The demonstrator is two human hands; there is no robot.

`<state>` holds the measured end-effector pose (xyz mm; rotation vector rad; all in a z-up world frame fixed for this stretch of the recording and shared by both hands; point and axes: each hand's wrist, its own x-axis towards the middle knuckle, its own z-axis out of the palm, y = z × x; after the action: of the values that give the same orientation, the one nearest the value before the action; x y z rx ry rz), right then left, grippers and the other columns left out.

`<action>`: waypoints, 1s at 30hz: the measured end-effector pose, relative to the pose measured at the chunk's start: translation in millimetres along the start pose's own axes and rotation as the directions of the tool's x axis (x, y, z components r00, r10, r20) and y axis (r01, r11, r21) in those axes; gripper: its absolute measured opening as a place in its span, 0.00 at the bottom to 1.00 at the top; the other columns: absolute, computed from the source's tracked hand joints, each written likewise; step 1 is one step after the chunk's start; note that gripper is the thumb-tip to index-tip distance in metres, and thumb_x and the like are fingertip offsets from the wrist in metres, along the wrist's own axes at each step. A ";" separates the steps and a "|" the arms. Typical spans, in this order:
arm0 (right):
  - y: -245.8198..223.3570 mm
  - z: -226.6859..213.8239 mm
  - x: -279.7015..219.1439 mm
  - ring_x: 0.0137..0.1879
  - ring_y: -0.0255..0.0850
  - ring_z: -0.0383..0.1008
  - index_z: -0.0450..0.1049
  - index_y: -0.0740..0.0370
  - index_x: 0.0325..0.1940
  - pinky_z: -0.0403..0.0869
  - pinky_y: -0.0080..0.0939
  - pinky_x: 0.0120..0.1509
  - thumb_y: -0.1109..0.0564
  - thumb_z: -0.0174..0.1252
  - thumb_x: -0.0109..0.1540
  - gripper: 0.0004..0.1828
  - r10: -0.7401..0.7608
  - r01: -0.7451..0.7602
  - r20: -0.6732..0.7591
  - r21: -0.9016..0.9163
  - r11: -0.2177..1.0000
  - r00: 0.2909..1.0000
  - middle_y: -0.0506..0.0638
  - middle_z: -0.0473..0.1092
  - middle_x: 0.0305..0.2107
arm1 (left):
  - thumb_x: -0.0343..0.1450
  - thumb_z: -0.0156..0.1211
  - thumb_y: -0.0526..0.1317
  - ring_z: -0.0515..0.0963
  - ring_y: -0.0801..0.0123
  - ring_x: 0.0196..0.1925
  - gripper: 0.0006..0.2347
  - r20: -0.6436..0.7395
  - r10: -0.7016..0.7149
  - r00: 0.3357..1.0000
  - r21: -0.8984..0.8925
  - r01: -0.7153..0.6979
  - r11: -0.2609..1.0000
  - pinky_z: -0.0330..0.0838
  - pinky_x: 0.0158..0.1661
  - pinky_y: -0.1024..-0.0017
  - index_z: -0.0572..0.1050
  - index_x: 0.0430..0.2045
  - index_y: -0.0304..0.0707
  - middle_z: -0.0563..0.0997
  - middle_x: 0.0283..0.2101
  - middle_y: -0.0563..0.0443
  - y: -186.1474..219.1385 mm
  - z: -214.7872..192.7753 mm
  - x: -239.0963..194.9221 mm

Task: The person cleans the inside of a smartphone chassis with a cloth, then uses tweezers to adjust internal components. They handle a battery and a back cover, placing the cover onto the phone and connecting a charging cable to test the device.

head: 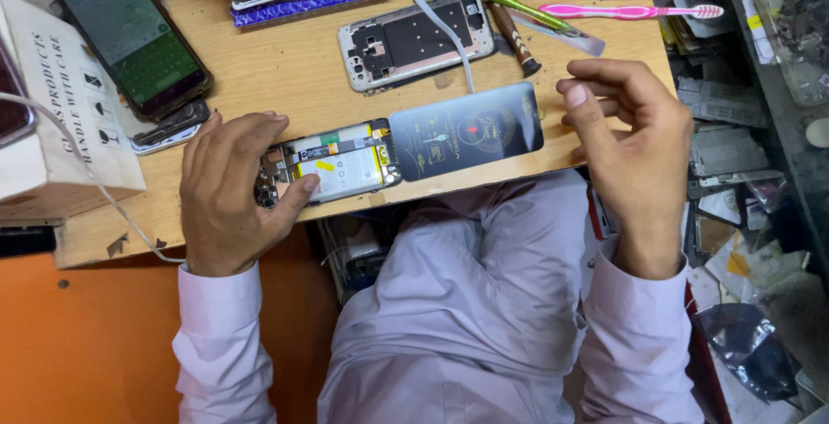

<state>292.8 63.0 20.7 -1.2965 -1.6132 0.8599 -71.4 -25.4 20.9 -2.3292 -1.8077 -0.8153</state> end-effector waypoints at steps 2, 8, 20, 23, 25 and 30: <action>9.1 4.0 9.3 0.49 0.33 0.80 0.76 0.67 0.56 0.76 0.30 0.53 0.59 0.61 0.77 0.08 -0.094 0.094 -0.027 0.025 0.995 0.995 0.51 0.80 0.44 | 0.70 0.73 0.48 0.77 0.53 0.62 0.24 -0.023 -0.001 1.000 -0.019 0.000 1.000 0.65 0.71 0.48 0.74 0.57 0.36 0.78 0.58 0.45 -1.1 2.3 -0.3; 27.5 23.4 38.6 0.43 0.32 0.76 0.79 0.65 0.53 0.71 0.31 0.45 0.62 0.63 0.74 0.05 -0.205 0.192 -0.120 -0.114 0.975 0.971 0.50 0.78 0.41 | 0.67 0.72 0.47 0.77 0.51 0.59 0.24 0.007 -0.005 1.000 -0.003 0.005 1.000 0.67 0.66 0.52 0.74 0.54 0.36 0.79 0.54 0.44 4.8 3.3 1.7; 23.5 23.3 30.2 0.50 0.43 0.74 0.80 0.63 0.52 0.73 0.40 0.54 0.62 0.66 0.68 0.09 -0.288 0.295 0.065 -0.267 0.917 0.955 0.54 0.73 0.45 | 0.67 0.71 0.46 0.79 0.54 0.52 0.20 -0.031 -0.062 0.998 0.013 0.063 0.998 0.70 0.55 0.59 0.78 0.49 0.35 0.79 0.51 0.45 9.3 5.4 3.4; 23.8 24.3 29.1 0.48 0.40 0.75 0.79 0.64 0.51 0.73 0.36 0.52 0.63 0.66 0.69 0.07 -0.285 0.291 0.061 -0.235 0.927 0.957 0.53 0.73 0.44 | 0.66 0.71 0.47 0.78 0.54 0.52 0.20 -0.038 -0.062 0.997 0.028 0.063 0.998 0.69 0.55 0.59 0.79 0.48 0.36 0.79 0.51 0.46 8.7 6.2 1.2; 24.6 23.9 28.2 0.44 0.38 0.75 0.79 0.65 0.51 0.73 0.34 0.49 0.64 0.66 0.69 0.07 -0.238 0.242 0.045 -0.192 0.951 0.970 0.53 0.73 0.44 | 0.66 0.71 0.46 0.78 0.54 0.52 0.20 -0.036 -0.069 0.997 0.029 0.070 0.997 0.69 0.54 0.59 0.79 0.48 0.36 0.79 0.50 0.46 8.7 6.3 1.0; 26.5 24.4 27.7 0.42 0.36 0.74 0.79 0.65 0.52 0.72 0.32 0.47 0.64 0.67 0.70 0.07 -0.240 0.245 0.048 -0.177 0.953 0.970 0.53 0.73 0.43 | 0.65 0.71 0.45 0.78 0.54 0.53 0.19 -0.043 -0.065 0.997 0.045 0.067 0.997 0.69 0.55 0.59 0.79 0.48 0.37 0.79 0.50 0.46 10.0 6.0 0.5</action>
<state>278.0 96.0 -6.8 -1.1807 -1.8614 0.5913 -60.0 -25.7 18.5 -2.2182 -1.8751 -0.8151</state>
